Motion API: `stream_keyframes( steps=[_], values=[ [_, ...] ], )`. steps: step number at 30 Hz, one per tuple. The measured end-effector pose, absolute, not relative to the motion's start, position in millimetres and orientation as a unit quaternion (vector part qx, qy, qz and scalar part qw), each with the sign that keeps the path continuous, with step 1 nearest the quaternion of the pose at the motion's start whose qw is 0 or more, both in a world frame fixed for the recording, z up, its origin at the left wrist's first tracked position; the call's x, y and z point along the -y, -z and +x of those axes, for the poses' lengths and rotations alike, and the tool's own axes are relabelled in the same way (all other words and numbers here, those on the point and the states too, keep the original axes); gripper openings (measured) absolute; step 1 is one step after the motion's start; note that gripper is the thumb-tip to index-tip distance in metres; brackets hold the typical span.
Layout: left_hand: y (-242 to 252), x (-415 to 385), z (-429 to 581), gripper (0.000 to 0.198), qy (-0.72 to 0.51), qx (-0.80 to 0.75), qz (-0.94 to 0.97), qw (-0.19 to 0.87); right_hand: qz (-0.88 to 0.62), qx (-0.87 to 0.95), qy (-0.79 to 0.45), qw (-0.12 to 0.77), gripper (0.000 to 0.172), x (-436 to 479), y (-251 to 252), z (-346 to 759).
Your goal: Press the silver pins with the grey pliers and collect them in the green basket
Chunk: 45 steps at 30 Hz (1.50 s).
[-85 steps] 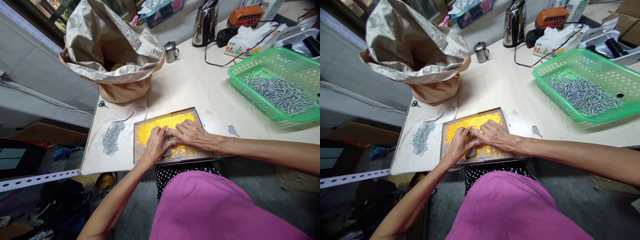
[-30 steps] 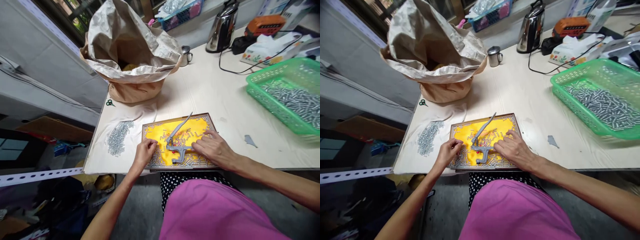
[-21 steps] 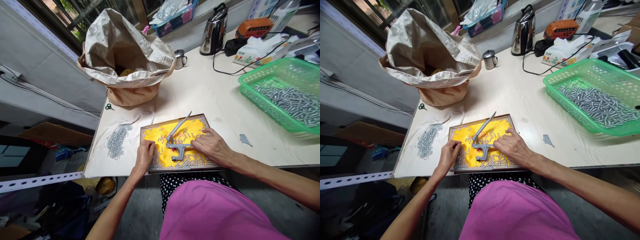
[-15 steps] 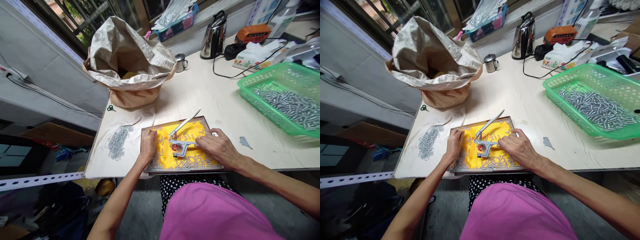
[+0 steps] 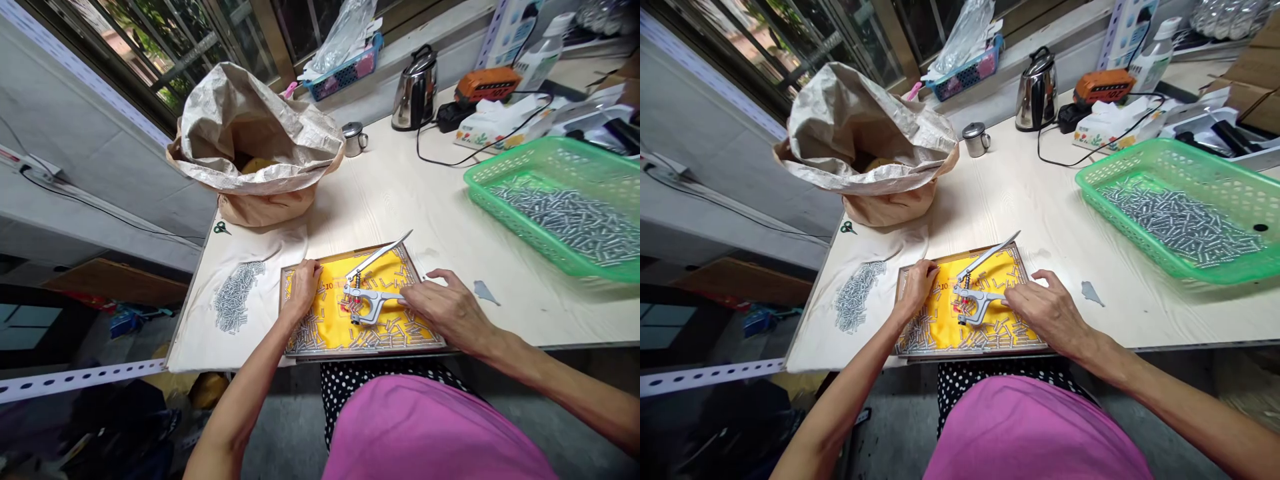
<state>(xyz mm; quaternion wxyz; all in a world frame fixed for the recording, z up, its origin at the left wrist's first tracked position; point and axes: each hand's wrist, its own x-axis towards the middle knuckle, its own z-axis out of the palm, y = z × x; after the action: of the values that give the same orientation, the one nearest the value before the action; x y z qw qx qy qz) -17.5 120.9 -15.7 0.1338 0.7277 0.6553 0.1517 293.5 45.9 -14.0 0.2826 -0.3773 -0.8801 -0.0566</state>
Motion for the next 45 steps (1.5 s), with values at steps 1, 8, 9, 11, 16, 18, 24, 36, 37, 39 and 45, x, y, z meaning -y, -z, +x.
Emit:
stream_keyframes(
  steps=[1,8,9,11,16,18,24,36,37,39,45],
  values=[
    [15,-121,-18,0.015,-0.162,-0.658,0.722,0.143,-0.378,0.881,0.055,0.279,0.019,-46,14,293],
    [11,-121,-27,0.020,-0.191,-0.696,0.666,0.187,-0.378,0.883,0.050,0.275,0.023,-48,17,289],
    [10,-121,-27,0.020,-0.189,-0.694,0.670,0.183,-0.379,0.882,0.046,0.278,0.023,-48,17,288],
    [8,-122,-24,0.019,-0.186,-0.694,0.673,0.176,-0.380,0.880,0.035,0.283,0.023,-48,18,287],
    [2,-125,-16,0.018,-0.170,-0.697,0.672,0.186,-0.381,0.878,0.019,0.287,0.022,-48,21,286],
    [0,-125,-14,0.018,-0.165,-0.698,0.670,0.192,-0.384,0.878,0.020,0.285,0.022,-48,22,286],
    [-1,-118,-11,0.023,-0.190,-0.686,0.679,0.182,-0.388,0.877,0.014,0.284,0.021,-51,23,283],
    [1,-118,-18,0.024,-0.198,-0.725,0.632,0.192,-0.381,0.876,0.015,0.294,0.018,-54,26,284],
    [3,-117,-20,0.023,-0.203,-0.723,0.633,0.191,-0.382,0.876,0.013,0.295,0.018,-54,26,283],
    [6,-114,-23,0.018,-0.211,-0.714,0.640,0.191,-0.383,0.876,0.013,0.294,0.018,-54,26,283],
    [10,-108,-21,0.007,-0.191,-0.673,0.694,0.172,-0.382,0.878,0.004,0.288,0.019,-55,28,282]
  ],
)
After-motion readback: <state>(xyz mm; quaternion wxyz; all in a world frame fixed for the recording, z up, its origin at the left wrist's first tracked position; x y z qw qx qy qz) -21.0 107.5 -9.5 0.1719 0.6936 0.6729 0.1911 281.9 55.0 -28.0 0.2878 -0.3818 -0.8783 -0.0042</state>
